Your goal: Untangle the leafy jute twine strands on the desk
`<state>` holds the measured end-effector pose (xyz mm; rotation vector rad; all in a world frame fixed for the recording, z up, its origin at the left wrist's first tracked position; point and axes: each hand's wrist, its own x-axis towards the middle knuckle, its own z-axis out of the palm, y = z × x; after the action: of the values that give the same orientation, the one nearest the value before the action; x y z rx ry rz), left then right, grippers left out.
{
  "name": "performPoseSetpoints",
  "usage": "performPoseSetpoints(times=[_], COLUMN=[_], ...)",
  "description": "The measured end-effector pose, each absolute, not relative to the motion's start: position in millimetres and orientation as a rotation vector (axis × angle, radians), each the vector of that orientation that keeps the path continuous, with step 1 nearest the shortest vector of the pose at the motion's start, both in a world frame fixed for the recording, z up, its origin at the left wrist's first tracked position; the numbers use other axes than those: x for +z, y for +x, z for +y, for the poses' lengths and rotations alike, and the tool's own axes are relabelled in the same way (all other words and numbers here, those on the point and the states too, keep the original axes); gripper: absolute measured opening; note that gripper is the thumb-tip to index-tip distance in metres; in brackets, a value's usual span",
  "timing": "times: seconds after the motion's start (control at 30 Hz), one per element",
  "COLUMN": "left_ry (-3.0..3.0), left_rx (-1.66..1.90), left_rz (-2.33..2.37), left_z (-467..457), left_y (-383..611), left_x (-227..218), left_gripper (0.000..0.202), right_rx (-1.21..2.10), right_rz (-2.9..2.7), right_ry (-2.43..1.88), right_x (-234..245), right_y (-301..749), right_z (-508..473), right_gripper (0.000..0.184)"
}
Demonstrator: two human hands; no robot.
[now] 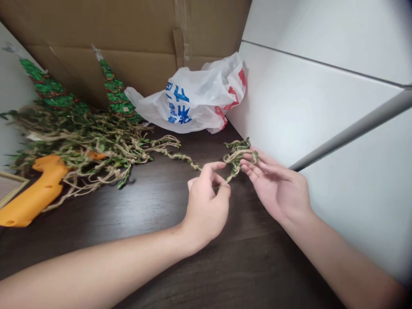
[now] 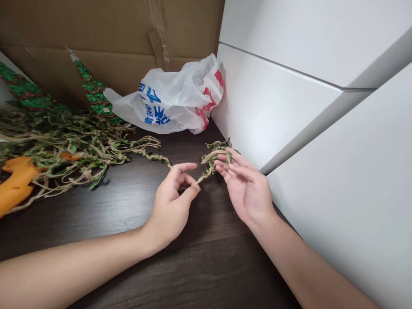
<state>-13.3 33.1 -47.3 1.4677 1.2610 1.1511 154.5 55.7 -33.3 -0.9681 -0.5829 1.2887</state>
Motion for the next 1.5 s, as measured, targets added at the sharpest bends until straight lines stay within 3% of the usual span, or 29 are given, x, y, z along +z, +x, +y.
performPoseSetpoints(times=[0.23, 0.37, 0.43, 0.57, 0.77, 0.97, 1.5], left_ry=[1.347, 1.261, 1.267, 1.284, 1.18, 1.287, 1.221], left_rx=[1.181, 1.203, 1.207, 1.201, 1.221, 1.207, 1.16], left_rz=[1.175, 1.119, 1.119, 1.126, 1.025, 1.072, 1.112], left_z=[35.6, 37.3, 38.3, 39.3, 38.8, 39.8, 38.8], left_y=[-10.7, -10.3, -11.0, -12.6, -10.7, -9.5, -10.3], left_x=[-53.9, -56.0, -56.3, -55.5, -54.7, -54.1, -48.2], left_gripper=[0.039, 0.038, 0.037, 0.034, 0.035, 0.011, 0.007], right_rx=[0.784, 0.495, 0.494, 0.593, 0.756, 0.978, 0.573], right_rz=[-1.047, -1.453, -1.682, -1.855, -1.565, -1.33, -1.68], right_ry=[-1.29, -1.219, -1.214, -1.252, -1.31, -1.246, -1.279], right_x=[-46.0, -40.1, -37.2, -38.1, -43.3, -44.9, -39.3], right_y=[155.3, 148.0, 144.2, 140.4, 142.9, 143.2, 146.5], right_z=[46.3, 30.7, 26.2, 27.2, 34.4, 39.3, 36.5], right_gripper=[0.067, 0.023, 0.011, 0.01, 0.007, 0.012, 0.007])
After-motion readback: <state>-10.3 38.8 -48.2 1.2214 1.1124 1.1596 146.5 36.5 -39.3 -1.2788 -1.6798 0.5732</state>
